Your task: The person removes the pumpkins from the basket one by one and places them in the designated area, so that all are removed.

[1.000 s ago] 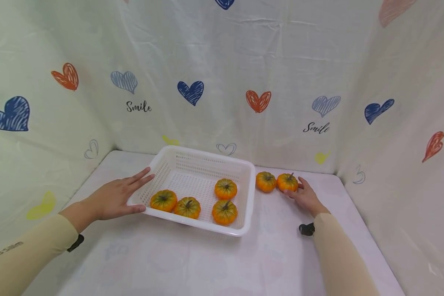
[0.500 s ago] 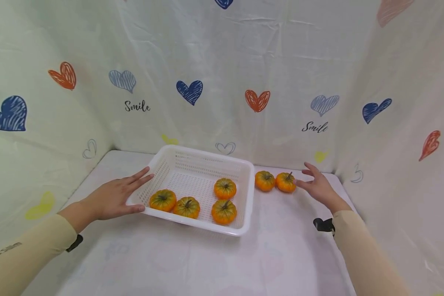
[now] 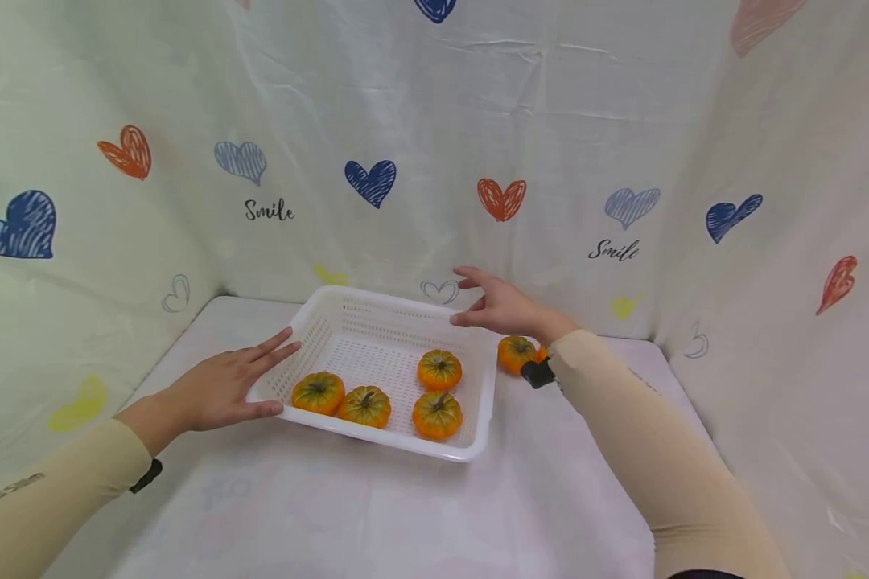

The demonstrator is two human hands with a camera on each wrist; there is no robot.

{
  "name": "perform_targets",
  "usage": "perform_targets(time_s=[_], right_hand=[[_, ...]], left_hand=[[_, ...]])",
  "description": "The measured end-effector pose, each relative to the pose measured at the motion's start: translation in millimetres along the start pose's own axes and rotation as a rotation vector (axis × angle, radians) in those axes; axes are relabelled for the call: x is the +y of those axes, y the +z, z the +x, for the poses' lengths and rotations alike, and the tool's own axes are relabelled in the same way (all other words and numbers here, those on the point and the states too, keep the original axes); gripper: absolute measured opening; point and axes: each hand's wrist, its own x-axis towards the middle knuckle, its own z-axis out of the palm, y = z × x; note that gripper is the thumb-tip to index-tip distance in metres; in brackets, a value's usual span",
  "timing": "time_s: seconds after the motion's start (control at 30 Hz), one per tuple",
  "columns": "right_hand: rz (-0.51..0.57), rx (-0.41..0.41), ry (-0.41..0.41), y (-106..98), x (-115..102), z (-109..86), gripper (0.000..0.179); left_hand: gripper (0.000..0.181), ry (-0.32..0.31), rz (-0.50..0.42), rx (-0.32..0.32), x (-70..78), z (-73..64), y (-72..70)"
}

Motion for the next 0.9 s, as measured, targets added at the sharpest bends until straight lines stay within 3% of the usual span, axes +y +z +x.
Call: perform_targets(time_s=[0.2, 0.37, 0.6, 0.9], right_hand=[[0.016, -0.174, -0.02, 39, -31, 40.0, 0.086], [0.034, -0.255, -0.027, 68, -40, 57.9, 0.082], [0.054, -0.34, -0.032, 98, -36, 64.8, 0.077], [0.083, -0.457, -0.035, 117, -30, 67.3, 0.077]], left_hand=[[0.096, -0.002, 0.0, -0.005, 0.2, 1.7, 0.9], [0.095, 0.004, -0.014, 0.005, 1.4, 2.1, 1.4], [0.095, 0.001, -0.013, 0.001, 2.0, 1.7, 2.7], [0.096, -0.009, -0.006, 0.005, 0.2, -0.2, 0.8]])
